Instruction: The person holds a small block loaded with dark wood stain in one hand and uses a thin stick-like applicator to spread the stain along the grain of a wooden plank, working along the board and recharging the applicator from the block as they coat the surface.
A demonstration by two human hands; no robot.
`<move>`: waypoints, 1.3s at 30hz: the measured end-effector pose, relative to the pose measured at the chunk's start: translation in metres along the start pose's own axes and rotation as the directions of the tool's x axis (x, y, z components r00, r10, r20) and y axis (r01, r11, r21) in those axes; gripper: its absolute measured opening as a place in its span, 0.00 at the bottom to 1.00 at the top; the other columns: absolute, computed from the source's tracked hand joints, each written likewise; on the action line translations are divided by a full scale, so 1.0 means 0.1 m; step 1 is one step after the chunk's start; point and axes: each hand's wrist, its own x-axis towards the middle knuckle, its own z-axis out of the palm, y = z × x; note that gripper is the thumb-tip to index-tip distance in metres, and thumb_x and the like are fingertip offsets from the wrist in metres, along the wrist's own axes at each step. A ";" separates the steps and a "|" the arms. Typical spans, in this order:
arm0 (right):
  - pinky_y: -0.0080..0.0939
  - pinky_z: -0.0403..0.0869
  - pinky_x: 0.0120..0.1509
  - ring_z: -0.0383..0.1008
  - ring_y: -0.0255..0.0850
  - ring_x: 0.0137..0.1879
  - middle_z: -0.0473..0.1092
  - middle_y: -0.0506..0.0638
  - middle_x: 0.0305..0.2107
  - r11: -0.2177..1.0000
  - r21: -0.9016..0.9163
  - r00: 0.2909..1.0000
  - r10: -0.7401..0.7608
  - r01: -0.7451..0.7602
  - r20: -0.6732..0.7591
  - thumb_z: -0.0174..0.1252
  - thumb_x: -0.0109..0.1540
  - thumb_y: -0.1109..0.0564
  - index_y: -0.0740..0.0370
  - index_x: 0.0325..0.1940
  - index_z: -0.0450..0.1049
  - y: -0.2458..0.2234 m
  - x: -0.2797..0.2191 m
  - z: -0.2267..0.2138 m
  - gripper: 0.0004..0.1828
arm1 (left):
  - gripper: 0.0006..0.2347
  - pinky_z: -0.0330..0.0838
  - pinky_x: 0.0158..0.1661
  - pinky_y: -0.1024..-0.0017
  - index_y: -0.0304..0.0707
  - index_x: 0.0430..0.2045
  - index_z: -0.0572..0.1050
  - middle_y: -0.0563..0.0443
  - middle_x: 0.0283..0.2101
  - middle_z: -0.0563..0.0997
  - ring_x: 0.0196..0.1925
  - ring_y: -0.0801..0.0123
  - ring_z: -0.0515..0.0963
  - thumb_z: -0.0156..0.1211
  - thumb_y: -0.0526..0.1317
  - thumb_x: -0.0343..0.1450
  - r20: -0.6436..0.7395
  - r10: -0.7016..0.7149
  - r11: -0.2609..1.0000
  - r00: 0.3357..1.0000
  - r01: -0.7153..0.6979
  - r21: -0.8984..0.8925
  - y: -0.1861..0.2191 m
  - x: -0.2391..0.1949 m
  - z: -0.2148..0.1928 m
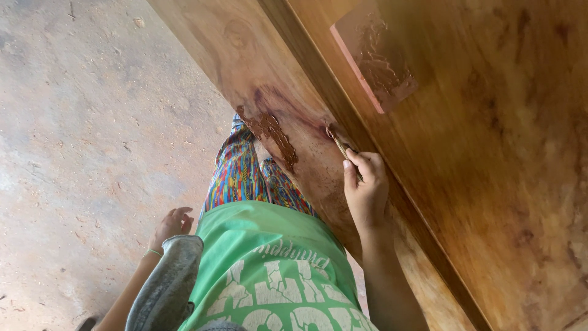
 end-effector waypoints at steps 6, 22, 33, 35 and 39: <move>0.42 0.76 0.47 0.74 0.44 0.41 0.71 0.46 0.36 0.988 -0.112 0.993 -0.112 0.108 -0.028 0.66 0.60 0.65 0.51 0.48 0.83 0.03 0.13 -0.03 0.14 | 0.17 0.82 0.48 0.53 0.61 0.56 0.73 0.53 0.42 0.82 0.49 0.55 0.85 0.58 0.48 0.72 0.017 -0.020 1.000 1.000 0.020 -0.016 0.04 0.00 -0.01; 0.41 0.71 0.50 0.69 0.44 0.41 0.70 0.44 0.33 0.970 0.011 0.970 -0.241 0.241 -0.004 0.68 0.62 0.64 0.50 0.37 0.82 0.61 0.53 0.15 0.08 | 0.17 0.81 0.50 0.53 0.58 0.56 0.73 0.51 0.43 0.83 0.49 0.54 0.85 0.57 0.48 0.72 0.029 -0.040 0.999 0.999 0.040 0.000 0.03 -0.04 -0.03; 0.40 0.71 0.52 0.70 0.43 0.39 0.70 0.48 0.32 0.961 0.192 0.976 -0.213 0.201 0.044 0.68 0.62 0.66 0.55 0.37 0.84 0.58 0.53 0.07 0.06 | 0.16 0.82 0.48 0.55 0.57 0.55 0.73 0.49 0.42 0.84 0.48 0.54 0.86 0.57 0.48 0.72 0.009 -0.018 1.000 1.000 0.018 -0.024 -0.15 -0.06 0.10; 0.40 0.70 0.51 0.68 0.43 0.39 0.69 0.48 0.32 0.952 0.197 0.970 -0.243 0.235 0.020 0.68 0.63 0.65 0.55 0.35 0.83 0.67 0.58 0.16 0.06 | 0.17 0.81 0.49 0.54 0.57 0.56 0.73 0.50 0.43 0.84 0.49 0.55 0.85 0.57 0.48 0.72 0.025 -0.036 0.999 0.999 0.037 -0.034 -0.15 -0.03 0.08; 0.39 0.66 0.50 0.65 0.41 0.38 0.67 0.45 0.30 0.936 0.258 0.968 -0.250 0.242 -0.001 0.66 0.65 0.65 0.54 0.31 0.82 0.77 0.66 0.29 0.10 | 0.17 0.81 0.50 0.55 0.57 0.58 0.73 0.52 0.45 0.84 0.50 0.56 0.85 0.56 0.48 0.73 0.060 -0.048 0.998 0.997 0.050 -0.024 -0.16 0.06 0.08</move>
